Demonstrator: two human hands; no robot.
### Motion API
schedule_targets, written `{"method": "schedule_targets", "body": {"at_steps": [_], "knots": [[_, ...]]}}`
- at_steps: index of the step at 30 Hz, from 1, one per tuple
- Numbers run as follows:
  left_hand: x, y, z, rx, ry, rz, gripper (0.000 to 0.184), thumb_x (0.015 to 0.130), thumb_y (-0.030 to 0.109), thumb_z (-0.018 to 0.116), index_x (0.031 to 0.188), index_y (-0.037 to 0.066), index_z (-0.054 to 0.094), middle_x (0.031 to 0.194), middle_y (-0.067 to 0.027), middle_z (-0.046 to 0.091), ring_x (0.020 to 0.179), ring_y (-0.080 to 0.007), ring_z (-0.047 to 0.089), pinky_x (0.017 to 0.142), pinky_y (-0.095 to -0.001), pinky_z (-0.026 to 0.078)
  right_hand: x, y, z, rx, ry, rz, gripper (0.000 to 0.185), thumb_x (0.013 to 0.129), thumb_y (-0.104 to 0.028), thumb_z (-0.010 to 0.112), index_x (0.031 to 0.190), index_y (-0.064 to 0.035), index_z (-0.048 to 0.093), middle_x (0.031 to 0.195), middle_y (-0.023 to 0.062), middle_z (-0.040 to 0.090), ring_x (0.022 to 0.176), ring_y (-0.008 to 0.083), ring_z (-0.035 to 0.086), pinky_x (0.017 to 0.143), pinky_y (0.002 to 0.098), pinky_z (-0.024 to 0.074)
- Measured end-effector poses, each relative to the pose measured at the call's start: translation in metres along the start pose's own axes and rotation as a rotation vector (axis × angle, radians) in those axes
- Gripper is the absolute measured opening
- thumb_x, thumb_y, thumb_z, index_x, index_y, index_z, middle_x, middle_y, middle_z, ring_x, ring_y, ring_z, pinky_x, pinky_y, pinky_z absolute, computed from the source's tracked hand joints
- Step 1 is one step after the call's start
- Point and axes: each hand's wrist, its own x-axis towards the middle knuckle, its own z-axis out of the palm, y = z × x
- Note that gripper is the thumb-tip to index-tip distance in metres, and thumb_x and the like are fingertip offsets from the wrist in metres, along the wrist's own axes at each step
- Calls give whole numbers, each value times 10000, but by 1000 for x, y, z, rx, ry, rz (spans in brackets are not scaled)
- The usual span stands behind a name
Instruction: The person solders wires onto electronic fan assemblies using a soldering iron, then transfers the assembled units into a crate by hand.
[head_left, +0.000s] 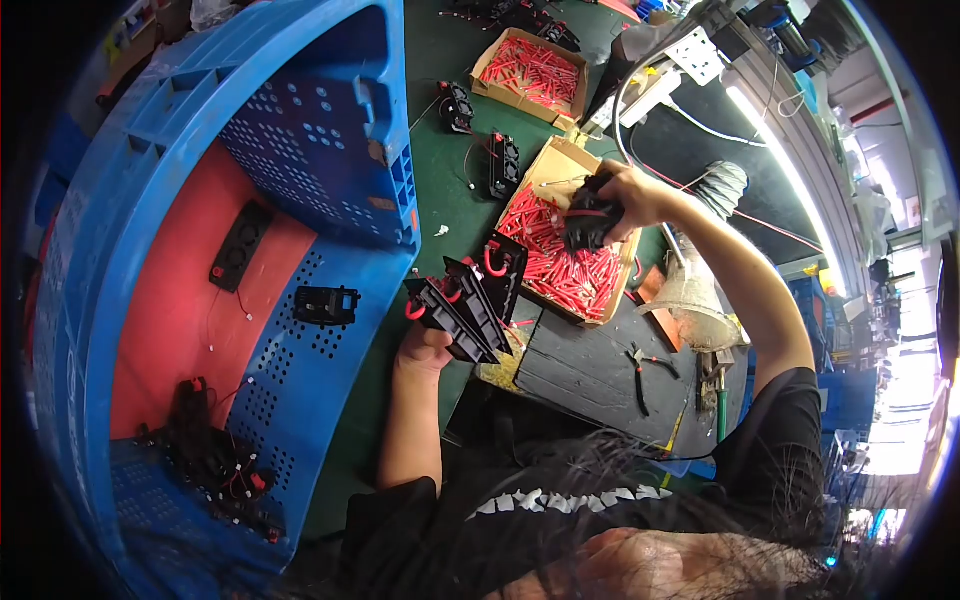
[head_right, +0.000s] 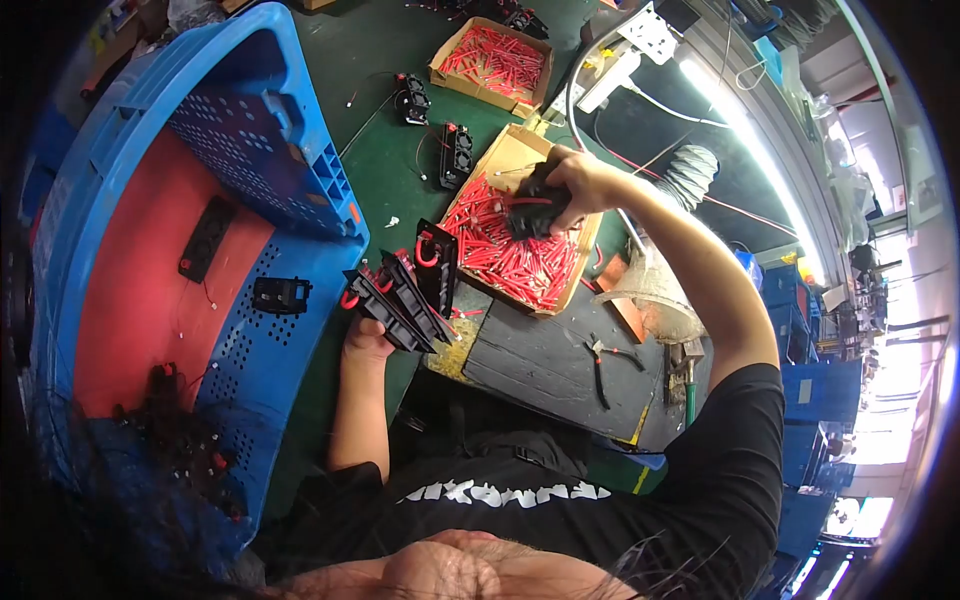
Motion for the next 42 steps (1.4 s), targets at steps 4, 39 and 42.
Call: {"method": "schedule_targets", "body": {"at_steps": [4,39,42], "knots": [[-1,-2,-5,-4,16,24,952,592,136,832,1427,53,383,1360,-108,517,1230,-299,533,1033,-485,459,-1,20,-5,361,199,225,605,552,-438,877,928,11,725,1109,169,589,1086,279,536,944,408,428],[8,17,22,66,-433,229,508,520,524,885,839,224,626,1011,-88,551,931,-258,525,998,-458,326,-183,-121,74,2048,1169,-47,684,856,-533,635,1372,-107,496,1365,93,548,1281,291,492,1077,481,373],[-2,27,32,81,-399,295,598,522,552,893,916,207,605,989,-85,549,950,-262,547,998,-453,348,-255,-145,120,2013,1358,-73,745,852,-566,624,1409,-104,447,1385,87,523,1297,304,471,1085,485,368]]}}
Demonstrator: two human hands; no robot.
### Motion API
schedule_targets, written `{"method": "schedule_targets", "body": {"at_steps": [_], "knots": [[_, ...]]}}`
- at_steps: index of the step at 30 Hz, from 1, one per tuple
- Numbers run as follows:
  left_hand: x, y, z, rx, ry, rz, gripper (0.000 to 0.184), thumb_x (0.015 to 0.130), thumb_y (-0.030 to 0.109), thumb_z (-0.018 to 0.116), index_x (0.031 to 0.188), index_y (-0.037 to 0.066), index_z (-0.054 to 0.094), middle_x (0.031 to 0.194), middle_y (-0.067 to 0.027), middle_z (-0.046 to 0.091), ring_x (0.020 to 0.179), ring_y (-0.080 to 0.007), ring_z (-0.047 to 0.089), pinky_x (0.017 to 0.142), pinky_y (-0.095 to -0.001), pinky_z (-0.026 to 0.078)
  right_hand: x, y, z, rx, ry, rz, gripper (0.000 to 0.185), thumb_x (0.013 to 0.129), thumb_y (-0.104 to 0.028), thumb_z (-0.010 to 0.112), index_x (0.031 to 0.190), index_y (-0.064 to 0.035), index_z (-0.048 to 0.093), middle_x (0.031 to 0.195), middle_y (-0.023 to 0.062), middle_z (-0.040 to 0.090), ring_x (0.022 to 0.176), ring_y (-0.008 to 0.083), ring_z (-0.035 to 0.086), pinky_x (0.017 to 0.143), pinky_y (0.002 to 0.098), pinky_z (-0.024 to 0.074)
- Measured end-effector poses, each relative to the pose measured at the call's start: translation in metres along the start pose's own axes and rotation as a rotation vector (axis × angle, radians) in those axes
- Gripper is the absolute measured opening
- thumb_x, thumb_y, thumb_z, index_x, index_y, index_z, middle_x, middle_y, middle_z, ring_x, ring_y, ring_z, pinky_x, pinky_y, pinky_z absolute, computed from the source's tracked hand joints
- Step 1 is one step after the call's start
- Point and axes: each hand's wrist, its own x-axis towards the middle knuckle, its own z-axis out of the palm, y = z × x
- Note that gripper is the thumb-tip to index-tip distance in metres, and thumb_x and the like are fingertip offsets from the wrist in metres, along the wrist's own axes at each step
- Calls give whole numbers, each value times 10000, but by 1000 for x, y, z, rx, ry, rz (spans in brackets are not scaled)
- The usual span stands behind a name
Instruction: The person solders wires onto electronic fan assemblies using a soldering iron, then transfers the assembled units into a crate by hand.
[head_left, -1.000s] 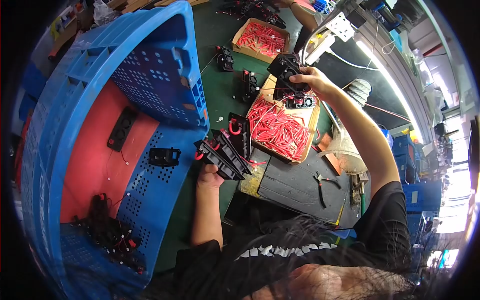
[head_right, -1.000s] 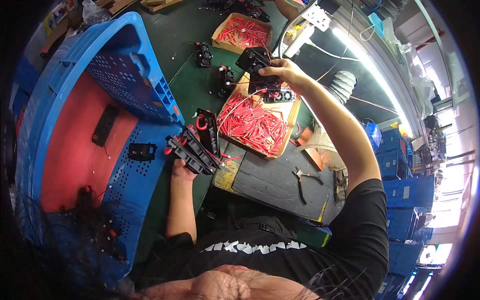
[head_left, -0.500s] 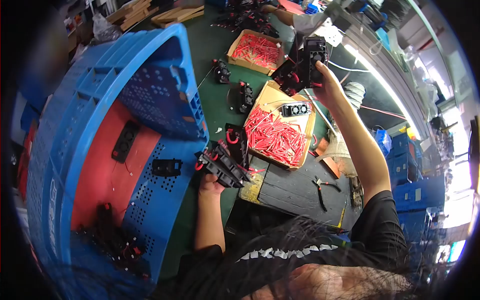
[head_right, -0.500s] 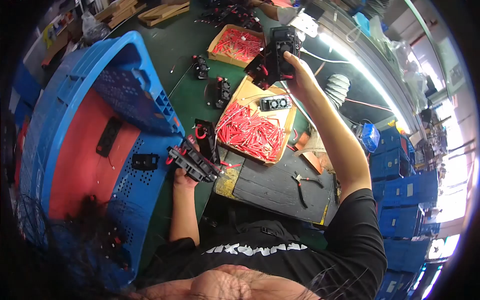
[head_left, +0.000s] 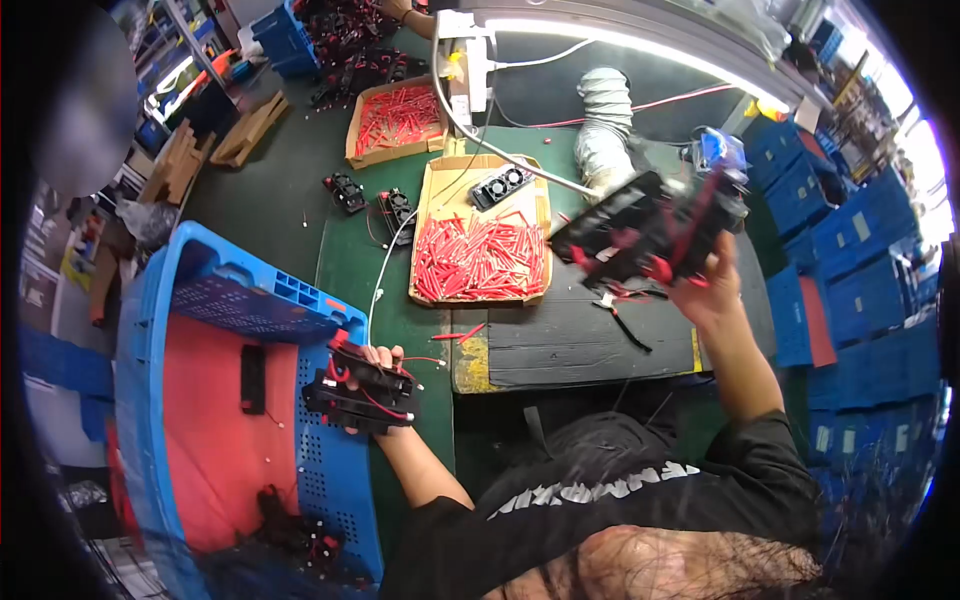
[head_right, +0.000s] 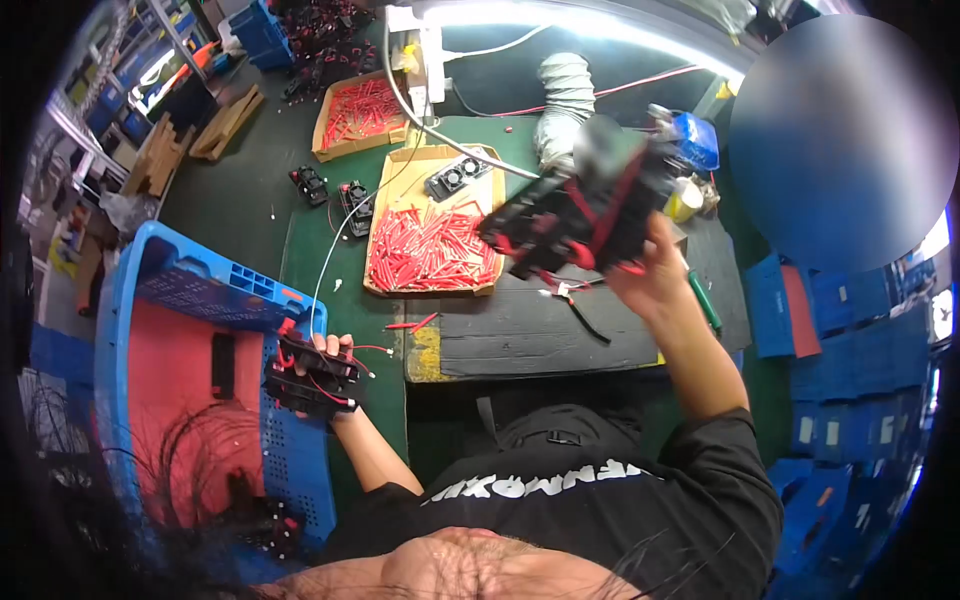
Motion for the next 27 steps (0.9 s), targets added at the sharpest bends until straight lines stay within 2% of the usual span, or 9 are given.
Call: {"method": "schedule_targets", "body": {"at_steps": [2,3,4,5,7,17,18,23,27], "knots": [[7,8,18,167,136,39,656,544,538,891,1021,206,585,1047,-82,541,996,-279,542,1049,-496,309,-41,-27,-32,121,-25,-84,785,838,-584,632,1420,-97,429,1395,85,510,1311,309,453,1115,493,334],[9,16,10,172,-72,14,837,574,457,897,1287,198,545,1259,-98,486,1158,-300,464,1111,-532,245,-65,-39,-52,158,47,-143,794,824,-584,650,1420,-108,430,1394,77,508,1317,310,443,1119,504,325],[4,29,17,181,-85,-8,837,574,457,897,1287,198,545,1259,-98,486,1158,-300,464,1111,-532,245,-87,-50,-70,191,119,-203,802,811,-585,667,1420,-119,432,1393,70,507,1322,310,434,1124,514,316],[-13,49,32,296,383,-43,908,613,436,878,1380,200,452,1381,-111,410,1267,-329,389,1118,-558,249,-104,-61,-80,193,184,-276,796,801,-562,692,1422,-138,432,1397,61,502,1328,308,424,1124,529,312],[-39,79,41,515,401,-10,945,715,398,808,1496,203,314,1543,-107,280,1411,-356,265,1121,-595,265,-137,-81,-106,237,267,-403,793,787,-516,732,1431,-169,425,1409,63,489,1334,319,409,1134,547,297],[-58,9,89,705,550,-176,934,717,390,807,1490,189,324,1528,-111,306,1369,-359,318,1088,-593,306,-282,-137,-202,326,648,-850,819,808,-384,740,1483,-139,345,1536,155,316,1419,403,260,1175,598,156],[-51,-9,88,687,537,-231,932,717,389,807,1490,188,325,1527,-111,309,1365,-359,324,1085,-592,310,-288,-138,-208,303,816,-922,756,828,-466,704,1445,-145,409,1495,85,407,1397,333,329,1175,585,185],[-29,-97,94,617,438,-485,927,718,385,807,1486,181,330,1519,-113,321,1344,-361,350,1068,-591,331,-337,-140,-283,375,1148,-1229,626,857,-383,709,1382,-130,480,1424,76,480,1343,301,402,1163,560,234],[-22,-151,106,584,387,-629,922,719,382,806,1484,176,334,1513,-115,332,1327,-362,371,1054,-590,348,-383,-95,-404,480,1364,-1134,606,847,-376,731,1351,-127,505,1349,54,537,1273,267,467,1125,529,297]]}}
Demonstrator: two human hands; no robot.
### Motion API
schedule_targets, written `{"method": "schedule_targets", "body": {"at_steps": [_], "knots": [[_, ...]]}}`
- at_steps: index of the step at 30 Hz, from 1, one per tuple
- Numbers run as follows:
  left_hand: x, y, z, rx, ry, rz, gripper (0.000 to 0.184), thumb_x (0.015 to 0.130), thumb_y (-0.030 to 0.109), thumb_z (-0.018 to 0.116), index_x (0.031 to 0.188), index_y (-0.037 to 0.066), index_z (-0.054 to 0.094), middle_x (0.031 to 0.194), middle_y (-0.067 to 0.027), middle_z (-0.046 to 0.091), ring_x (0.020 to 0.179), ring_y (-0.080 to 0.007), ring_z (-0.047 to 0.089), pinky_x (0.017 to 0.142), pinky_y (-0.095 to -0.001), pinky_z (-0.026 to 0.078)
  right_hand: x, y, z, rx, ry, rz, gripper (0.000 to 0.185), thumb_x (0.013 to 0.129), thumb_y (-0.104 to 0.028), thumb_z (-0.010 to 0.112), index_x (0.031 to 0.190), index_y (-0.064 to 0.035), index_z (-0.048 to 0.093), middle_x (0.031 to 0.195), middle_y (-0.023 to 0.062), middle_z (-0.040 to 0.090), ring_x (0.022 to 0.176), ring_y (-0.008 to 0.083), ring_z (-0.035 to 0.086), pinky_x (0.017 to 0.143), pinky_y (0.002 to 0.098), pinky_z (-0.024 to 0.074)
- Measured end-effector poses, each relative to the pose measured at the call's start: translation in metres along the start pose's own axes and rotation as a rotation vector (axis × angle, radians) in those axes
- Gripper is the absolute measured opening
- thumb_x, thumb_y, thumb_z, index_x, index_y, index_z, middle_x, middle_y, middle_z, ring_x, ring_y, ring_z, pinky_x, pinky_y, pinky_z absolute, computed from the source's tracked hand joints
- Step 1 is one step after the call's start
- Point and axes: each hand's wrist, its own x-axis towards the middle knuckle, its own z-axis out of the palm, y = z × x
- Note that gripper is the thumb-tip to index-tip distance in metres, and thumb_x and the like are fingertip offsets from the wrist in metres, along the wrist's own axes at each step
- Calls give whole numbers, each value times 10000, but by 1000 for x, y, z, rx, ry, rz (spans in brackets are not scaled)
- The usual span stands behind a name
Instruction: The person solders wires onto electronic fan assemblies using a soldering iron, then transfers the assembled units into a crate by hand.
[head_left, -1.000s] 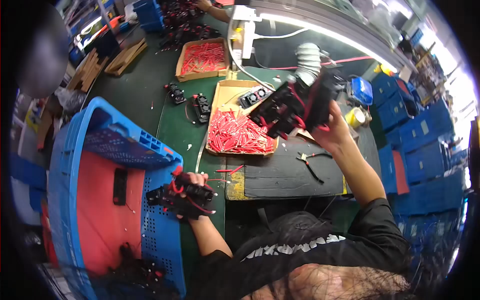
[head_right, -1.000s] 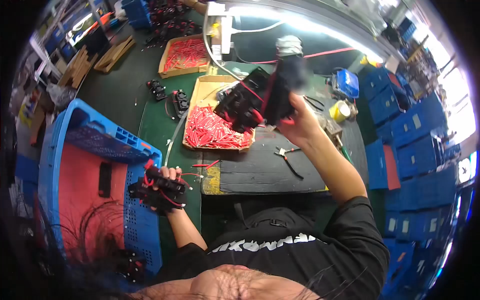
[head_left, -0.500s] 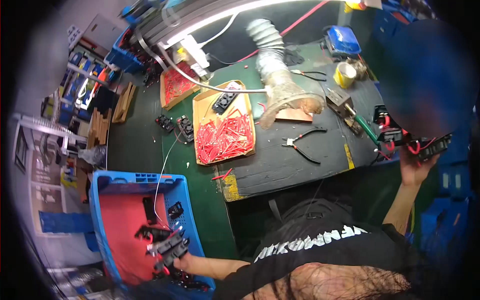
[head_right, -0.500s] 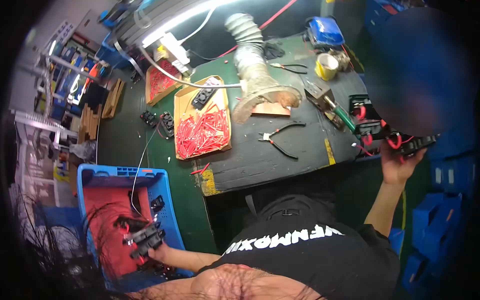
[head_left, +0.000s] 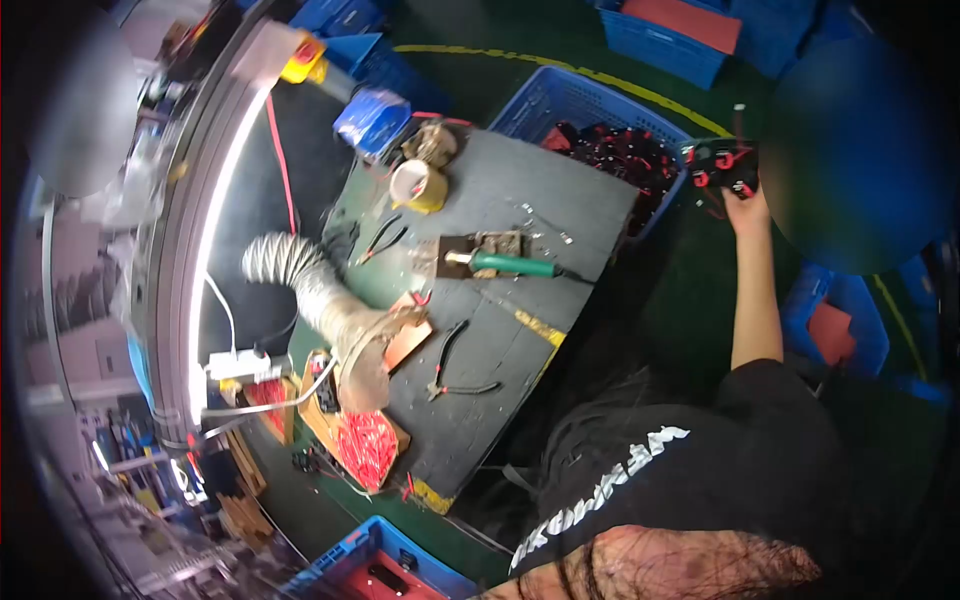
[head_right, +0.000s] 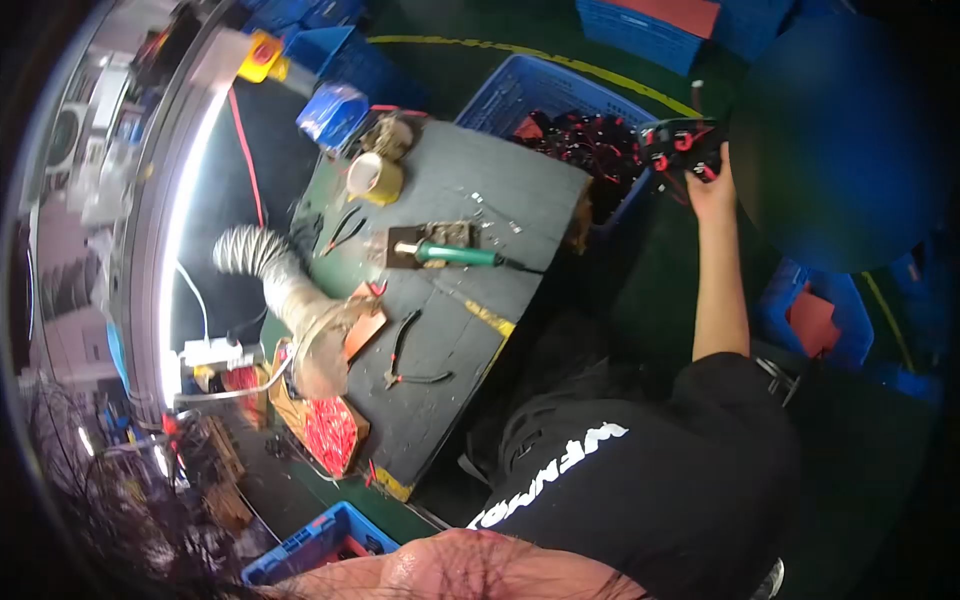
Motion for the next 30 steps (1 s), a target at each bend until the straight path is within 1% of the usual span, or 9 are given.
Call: {"method": "schedule_targets", "body": {"at_steps": [5,9,14,16,21,24,27,29,30], "knots": [[16,-21,42,19,-55,-81,916,720,377,806,1481,169,339,1506,-117,345,1306,-363,398,1038,-589,368,80,62,-81,-168,142,244,580,783,-439,780,1208,-83,610,1168,89,650,1060,256,629,937,429,506],[21,-33,60,32,-45,-101,912,721,374,806,1478,164,343,1500,-119,355,1289,-364,419,1024,-588,385,127,101,-91,-500,35,327,412,818,-371,758,1130,-120,663,1085,44,689,1019,249,653,914,425,500],[20,-42,70,52,8,-96,906,722,370,805,1475,157,348,1492,-121,368,1268,-366,445,1007,-587,405,211,162,-82,-761,99,328,473,783,-393,785,1129,-94,664,1031,51,701,1022,218,658,901,395,504],[18,-44,73,52,23,-92,904,723,368,805,1474,154,350,1489,-122,373,1260,-366,456,1001,-587,414,235,174,-83,-1355,80,259,707,727,-451,810,1321,-138,588,1215,169,619,1086,255,612,922,407,490],[20,-46,79,68,41,-89,898,724,364,805,1471,148,355,1482,-124,386,1239,-368,483,984,-586,434,250,208,-116,-1103,31,293,605,798,-336,728,1368,-227,557,1300,122,592,1145,234,575,1000,335,422],[22,-46,78,51,33,-90,895,725,361,804,1469,144,358,1477,-125,393,1226,-369,498,974,-585,447,219,202,-120,-1121,-279,78,535,804,-211,672,1328,-137,594,1328,100,578,1122,212,581,946,312,442],[26,-46,76,28,0,-99,892,725,359,804,1467,140,361,1473,-126,401,1214,-370,514,964,-584,459,149,175,-125,-1090,-148,77,457,817,-96,622,1273,-65,624,1226,68,625,1078,206,584,893,293,455],[27,-46,75,-6,-33,-108,889,726,357,804,1466,137,363,1470,-127,406,1205,-370,525,957,-584,467,120,164,-158,-1201,-284,-230,390,844,-54,579,1227,-65,651,1117,65,664,1032,181,610,857,277,473],[28,-47,74,-27,-59,-105,888,726,356,804,1466,136,364,1468,-127,409,1201,-370,530,954,-584,471,95,153,-161,-1190,-277,-57,359,852,-48,564,1198,-57,661,1083,67,678,1024,172,624,845,273,483]]}}
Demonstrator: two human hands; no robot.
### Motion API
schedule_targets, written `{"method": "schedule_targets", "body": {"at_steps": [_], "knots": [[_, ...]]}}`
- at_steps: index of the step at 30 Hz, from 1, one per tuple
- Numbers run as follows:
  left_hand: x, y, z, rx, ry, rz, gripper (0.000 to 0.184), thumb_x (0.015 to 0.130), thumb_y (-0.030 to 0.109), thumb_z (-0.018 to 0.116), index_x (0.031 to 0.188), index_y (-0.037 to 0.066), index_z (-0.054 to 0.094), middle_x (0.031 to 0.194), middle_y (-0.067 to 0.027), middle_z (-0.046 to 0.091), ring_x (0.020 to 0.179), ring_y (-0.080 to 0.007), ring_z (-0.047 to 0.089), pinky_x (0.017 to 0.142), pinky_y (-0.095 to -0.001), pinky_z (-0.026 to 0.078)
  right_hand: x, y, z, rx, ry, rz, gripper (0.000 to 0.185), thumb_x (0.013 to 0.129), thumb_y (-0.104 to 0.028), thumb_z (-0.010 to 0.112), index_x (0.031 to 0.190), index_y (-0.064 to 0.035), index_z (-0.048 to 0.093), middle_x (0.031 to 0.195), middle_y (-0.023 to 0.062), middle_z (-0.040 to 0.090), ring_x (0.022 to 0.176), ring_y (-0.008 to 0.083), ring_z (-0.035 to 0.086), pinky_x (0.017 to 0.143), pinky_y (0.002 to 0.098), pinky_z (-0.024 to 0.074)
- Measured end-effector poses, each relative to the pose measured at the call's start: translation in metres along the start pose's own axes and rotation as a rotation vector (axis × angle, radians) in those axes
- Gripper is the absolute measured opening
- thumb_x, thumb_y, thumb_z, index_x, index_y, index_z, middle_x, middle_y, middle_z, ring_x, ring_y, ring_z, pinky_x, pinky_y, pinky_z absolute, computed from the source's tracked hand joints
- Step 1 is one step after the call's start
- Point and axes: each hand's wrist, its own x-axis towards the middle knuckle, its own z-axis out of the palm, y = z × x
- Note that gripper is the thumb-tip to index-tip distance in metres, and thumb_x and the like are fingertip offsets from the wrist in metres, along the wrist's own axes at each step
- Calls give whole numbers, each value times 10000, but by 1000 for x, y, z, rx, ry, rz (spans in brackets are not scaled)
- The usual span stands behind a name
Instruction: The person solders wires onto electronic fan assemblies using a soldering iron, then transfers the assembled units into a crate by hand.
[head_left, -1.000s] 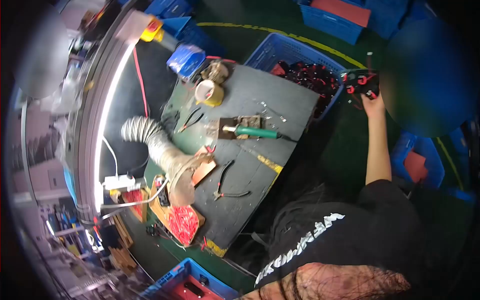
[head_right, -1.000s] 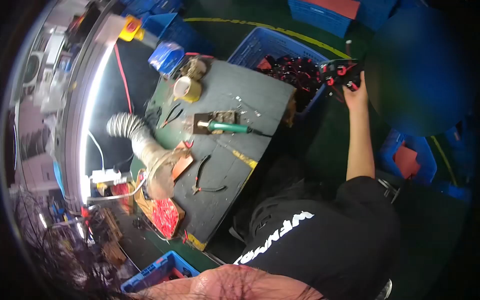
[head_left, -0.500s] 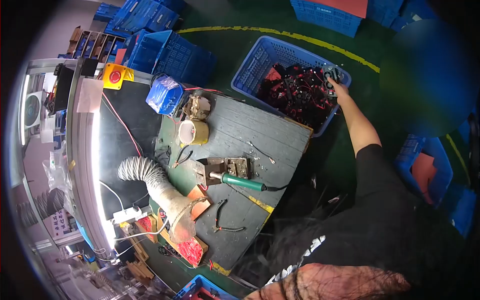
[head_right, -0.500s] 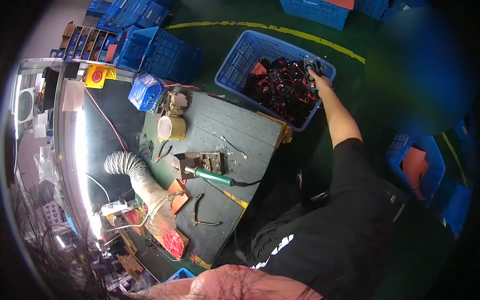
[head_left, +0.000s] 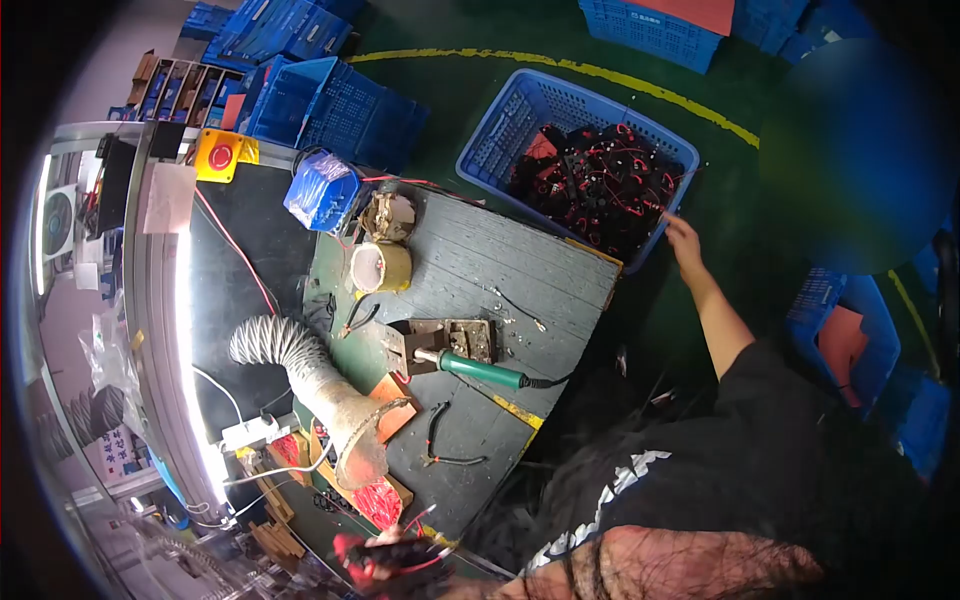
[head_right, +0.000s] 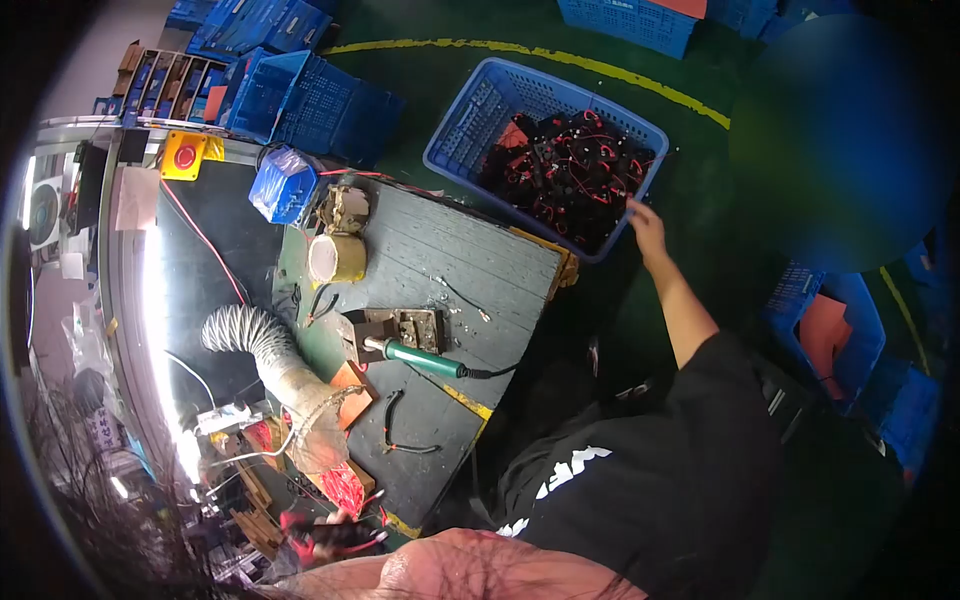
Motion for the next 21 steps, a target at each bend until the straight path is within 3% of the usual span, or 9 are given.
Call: {"method": "schedule_targets", "body": {"at_steps": [3,6,10,11,12,15,16,19,21], "knots": [[10,-4,-2,-119,-148,-35,885,727,354,804,1464,132,367,1464,-129,416,1189,-371,546,944,-583,484,-71,-53,-20,157,-209,157,284,869,-33,528,1108,-28,681,996,69,702,976,146,658,808,281,510],[16,-18,21,-277,-340,-156,882,727,351,803,1462,127,370,1459,-130,424,1176,-372,562,934,-582,496,-125,-146,-30,286,-278,60,220,932,-128,532,1042,10,663,1012,114,693,948,205,670,836,319,513],[-19,-30,221,27,-430,-445,1127,513,194,892,1456,-9,308,1301,-156,525,1166,-311,559,1003,-460,462,-179,-249,-48,251,-485,-301,303,958,-200,476,1005,39,656,1037,166,683,990,246,653,884,347,498],[-20,-36,239,-13,-498,-580,1031,554,163,861,1427,-19,344,1280,-164,542,1166,-317,563,1011,-463,457,-190,-272,-51,250,-490,-297,303,958,-200,476,1005,39,656,1037,166,683,990,246,653,884,347,498],[-22,-42,257,-42,-562,-717,935,596,133,830,1398,-30,380,1259,-172,559,1165,-324,568,1018,-466,453,-204,-292,-54,231,-605,-338,388,957,-297,498,1044,48,651,1086,172,672,1026,254,643,901,353,492],[-24,-76,266,213,-634,-731,775,630,133,821,1304,-28,472,1206,-158,601,1107,-323,603,985,-445,484,-241,-329,-56,172,-780,-399,544,910,-442,610,1179,31,626,1289,179,585,1166,276,588,966,365,468],[-26,-85,270,234,-657,-692,753,633,131,816,1292,-28,487,1184,-153,613,1090,-309,611,976,-429,488,-246,-326,-58,116,-828,-412,716,848,-512,668,1305,24,540,1370,171,532,1239,285,542,1001,386,449],[-34,-95,278,266,-737,-657,742,633,131,810,1287,-27,496,1168,-142,621,1076,-285,615,965,-407,490,-267,-315,-48,161,-810,-217,1010,715,-521,804,1415,71,380,1428,182,471,1276,299,511,1057,402,402],[-37,-104,270,309,-778,-571,760,623,139,808,1295,-14,488,1169,-124,612,1075,-263,606,958,-394,489,-270,-317,-49,118,-790,-193,1046,641,-450,877,1400,80,389,1408,183,488,1267,290,516,1061,400,399]]}}
